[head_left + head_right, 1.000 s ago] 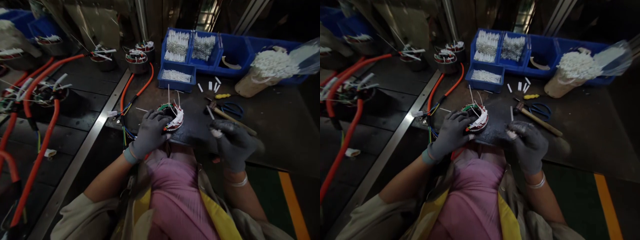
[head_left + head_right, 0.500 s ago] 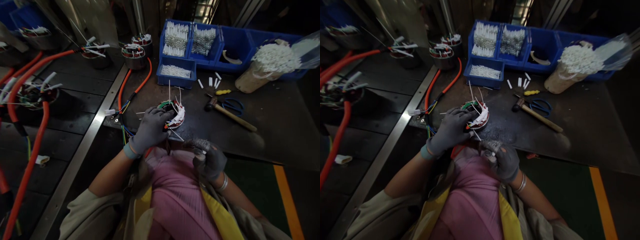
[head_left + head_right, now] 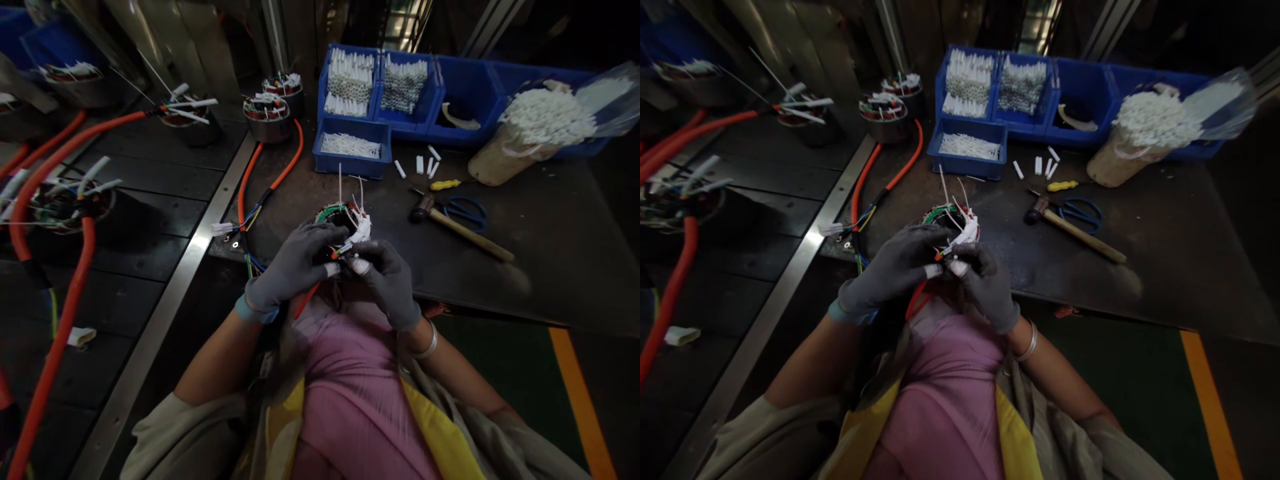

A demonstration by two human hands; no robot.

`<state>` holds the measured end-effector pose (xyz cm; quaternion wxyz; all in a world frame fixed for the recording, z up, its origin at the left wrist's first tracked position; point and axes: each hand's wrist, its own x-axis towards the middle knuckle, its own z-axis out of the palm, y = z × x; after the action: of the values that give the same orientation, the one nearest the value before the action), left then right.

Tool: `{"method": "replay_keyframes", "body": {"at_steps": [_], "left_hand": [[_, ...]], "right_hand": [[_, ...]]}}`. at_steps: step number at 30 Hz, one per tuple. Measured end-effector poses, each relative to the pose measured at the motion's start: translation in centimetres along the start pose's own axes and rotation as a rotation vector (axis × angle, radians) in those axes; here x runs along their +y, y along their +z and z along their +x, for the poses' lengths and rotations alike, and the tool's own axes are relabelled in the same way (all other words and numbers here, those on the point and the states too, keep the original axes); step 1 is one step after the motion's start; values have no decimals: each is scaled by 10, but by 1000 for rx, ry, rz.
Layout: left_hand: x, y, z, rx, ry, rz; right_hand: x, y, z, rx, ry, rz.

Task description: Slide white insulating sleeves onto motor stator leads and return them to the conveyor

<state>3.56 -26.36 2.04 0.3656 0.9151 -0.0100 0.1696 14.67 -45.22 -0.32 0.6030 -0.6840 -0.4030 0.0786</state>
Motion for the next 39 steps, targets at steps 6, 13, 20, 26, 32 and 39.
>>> {"method": "replay_keyframes", "body": {"at_steps": [6,13,20,26,32,39], "left_hand": [[7,-1,4,-33,16,59],[8,-4,6,-40,5,48],[8,-2,7,-28,23,28],[6,1,7,-17,4,39],[6,-1,6,-41,-10,24],[23,12,10,72,-23,20]], "right_hand": [[-4,-4,-3,84,33,-33],[-7,-6,0,40,26,-124],[-7,-1,13,-18,31,-174],[-13,-7,9,-34,-120,-224],[-14,0,15,-50,-72,-343],[-24,-19,14,-162,-18,-341]]}}
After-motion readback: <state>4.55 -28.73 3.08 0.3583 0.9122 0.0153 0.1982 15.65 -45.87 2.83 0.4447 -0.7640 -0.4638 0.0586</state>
